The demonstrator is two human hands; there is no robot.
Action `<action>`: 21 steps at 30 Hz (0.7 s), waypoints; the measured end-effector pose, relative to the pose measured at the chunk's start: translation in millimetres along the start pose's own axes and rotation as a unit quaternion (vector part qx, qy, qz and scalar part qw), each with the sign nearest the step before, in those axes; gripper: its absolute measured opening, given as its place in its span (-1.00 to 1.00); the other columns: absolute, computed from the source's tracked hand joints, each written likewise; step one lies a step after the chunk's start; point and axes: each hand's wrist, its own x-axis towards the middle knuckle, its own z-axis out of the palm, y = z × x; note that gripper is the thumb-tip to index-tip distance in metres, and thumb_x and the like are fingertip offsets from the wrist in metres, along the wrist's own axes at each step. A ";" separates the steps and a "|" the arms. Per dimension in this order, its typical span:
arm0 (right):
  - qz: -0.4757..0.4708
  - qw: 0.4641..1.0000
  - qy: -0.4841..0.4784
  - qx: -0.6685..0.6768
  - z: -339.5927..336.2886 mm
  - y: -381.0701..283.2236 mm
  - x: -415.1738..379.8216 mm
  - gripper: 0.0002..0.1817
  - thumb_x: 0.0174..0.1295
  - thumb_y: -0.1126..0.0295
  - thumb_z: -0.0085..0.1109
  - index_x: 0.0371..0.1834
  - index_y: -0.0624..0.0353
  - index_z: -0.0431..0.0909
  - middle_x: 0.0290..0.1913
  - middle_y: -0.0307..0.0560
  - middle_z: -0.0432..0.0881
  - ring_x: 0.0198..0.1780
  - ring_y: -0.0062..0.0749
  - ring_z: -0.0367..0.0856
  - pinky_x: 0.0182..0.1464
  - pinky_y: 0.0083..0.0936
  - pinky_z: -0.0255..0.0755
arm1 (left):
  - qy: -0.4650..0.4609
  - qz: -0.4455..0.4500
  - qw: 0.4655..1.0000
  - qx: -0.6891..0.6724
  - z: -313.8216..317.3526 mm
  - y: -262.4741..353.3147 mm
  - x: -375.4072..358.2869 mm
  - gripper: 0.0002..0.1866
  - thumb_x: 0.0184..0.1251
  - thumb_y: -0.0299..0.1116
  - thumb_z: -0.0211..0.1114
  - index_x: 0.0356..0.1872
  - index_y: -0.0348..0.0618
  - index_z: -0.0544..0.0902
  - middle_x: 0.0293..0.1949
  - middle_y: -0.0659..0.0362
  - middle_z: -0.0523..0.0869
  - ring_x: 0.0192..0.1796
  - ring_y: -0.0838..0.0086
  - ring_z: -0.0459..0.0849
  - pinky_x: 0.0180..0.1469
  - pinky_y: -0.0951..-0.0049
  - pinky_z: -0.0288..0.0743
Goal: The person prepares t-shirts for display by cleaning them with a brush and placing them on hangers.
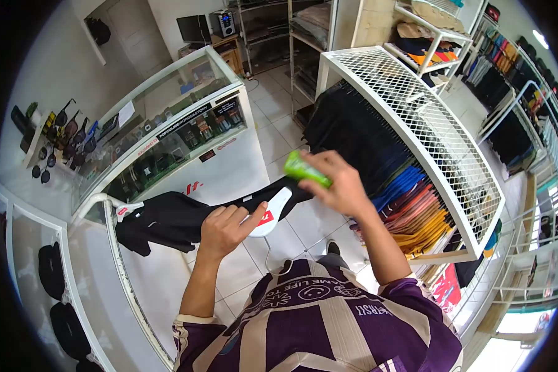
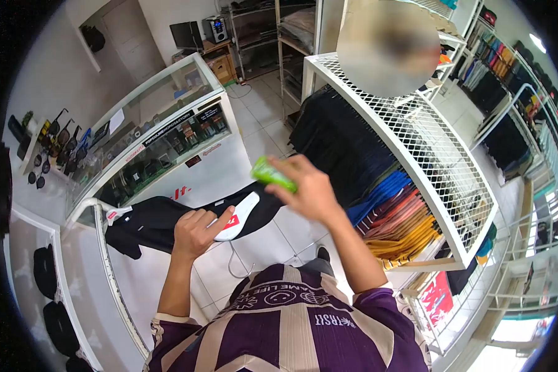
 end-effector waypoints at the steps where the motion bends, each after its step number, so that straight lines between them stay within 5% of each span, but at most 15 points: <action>1: 0.043 0.996 0.057 -0.055 -0.6 32.0 0.6 -0.42 0.28 0.12 0.49 0.35 0.03 0.69 0.03 0.07 0.70 0.00 0.05 0.74 0.07 -0.18 0.63 | 0.001 0.002 1.000 -0.002 -0.1 0.0 1.0 -0.47 0.11 -0.41 0.40 0.20 0.11 0.81 -0.54 0.33 0.37 -0.52 0.53 0.45 -0.46 0.47 0.35; 4: 0.177 0.951 0.159 -0.198 -9.8 119.0 -13.5 -0.45 0.29 0.17 0.48 0.34 0.06 0.69 0.02 0.14 0.69 0.02 0.07 0.75 0.10 -0.19 0.62 | 0.007 -0.001 1.000 -0.002 -1.1 4.1 -2.7 -0.47 0.10 -0.40 0.40 0.19 0.10 0.81 -0.54 0.33 0.38 -0.51 0.53 0.46 -0.47 0.46 0.36; 7: 0.172 0.957 0.218 -0.080 -37.3 78.9 -13.7 -0.47 0.30 0.25 0.48 0.33 0.12 0.69 0.04 0.20 0.69 0.04 0.08 0.74 0.14 -0.20 0.60 | -0.001 -0.008 1.000 -0.009 3.0 3.7 1.7 -0.47 0.09 -0.40 0.41 0.19 0.08 0.81 -0.54 0.33 0.38 -0.51 0.53 0.46 -0.46 0.46 0.37; 10: -0.004 0.989 0.146 0.016 -40.4 20.1 -11.3 -0.42 0.22 0.34 0.55 0.33 0.18 0.67 0.11 0.16 0.70 0.11 0.02 0.70 0.23 -0.25 0.55 | -0.004 0.005 1.000 -0.028 11.8 4.7 13.6 -0.48 0.09 -0.40 0.40 0.18 0.07 0.81 -0.53 0.32 0.38 -0.51 0.52 0.46 -0.44 0.46 0.38; 12: 0.019 0.997 0.042 0.069 -33.6 2.3 -19.7 -0.41 0.26 0.22 0.52 0.36 0.12 0.66 0.11 0.11 0.68 0.11 0.04 0.70 0.24 -0.25 0.55 | -0.004 0.019 0.999 -0.040 13.3 7.1 26.6 -0.49 0.09 -0.41 0.39 0.16 0.05 0.81 -0.53 0.31 0.37 -0.50 0.51 0.46 -0.43 0.45 0.39; 14: 0.063 0.997 0.035 0.036 -37.3 17.4 -27.7 -0.41 0.29 0.17 0.49 0.37 0.07 0.65 0.12 0.12 0.68 0.13 0.08 0.70 0.23 -0.23 0.56 | 0.003 0.028 0.999 -0.046 13.9 9.7 38.9 -0.49 0.08 -0.41 0.38 0.15 0.04 0.82 -0.53 0.29 0.38 -0.50 0.48 0.47 -0.43 0.43 0.39; 18: 0.197 0.937 0.201 -0.205 -50.1 135.2 -59.7 -0.45 0.31 0.18 0.45 0.36 0.06 0.65 0.07 0.23 0.64 0.09 0.18 0.69 0.18 -0.08 0.58 | -0.012 -0.016 0.989 -0.145 21.0 22.2 55.6 -0.45 -0.01 -0.46 0.38 0.14 -0.02 0.82 -0.52 0.23 0.51 -0.48 0.36 0.54 -0.40 0.29 0.45; 21: 0.252 0.907 0.289 -0.171 -85.8 152.4 -64.9 -0.45 0.36 0.19 0.39 0.39 0.12 0.61 0.12 0.26 0.60 0.12 0.20 0.67 0.19 -0.10 0.58 | -0.036 -0.094 0.963 -0.251 33.9 27.2 75.9 -0.57 0.11 -0.47 0.43 0.08 -0.11 0.83 -0.41 0.14 0.71 -0.41 0.26 0.67 -0.33 0.26 0.52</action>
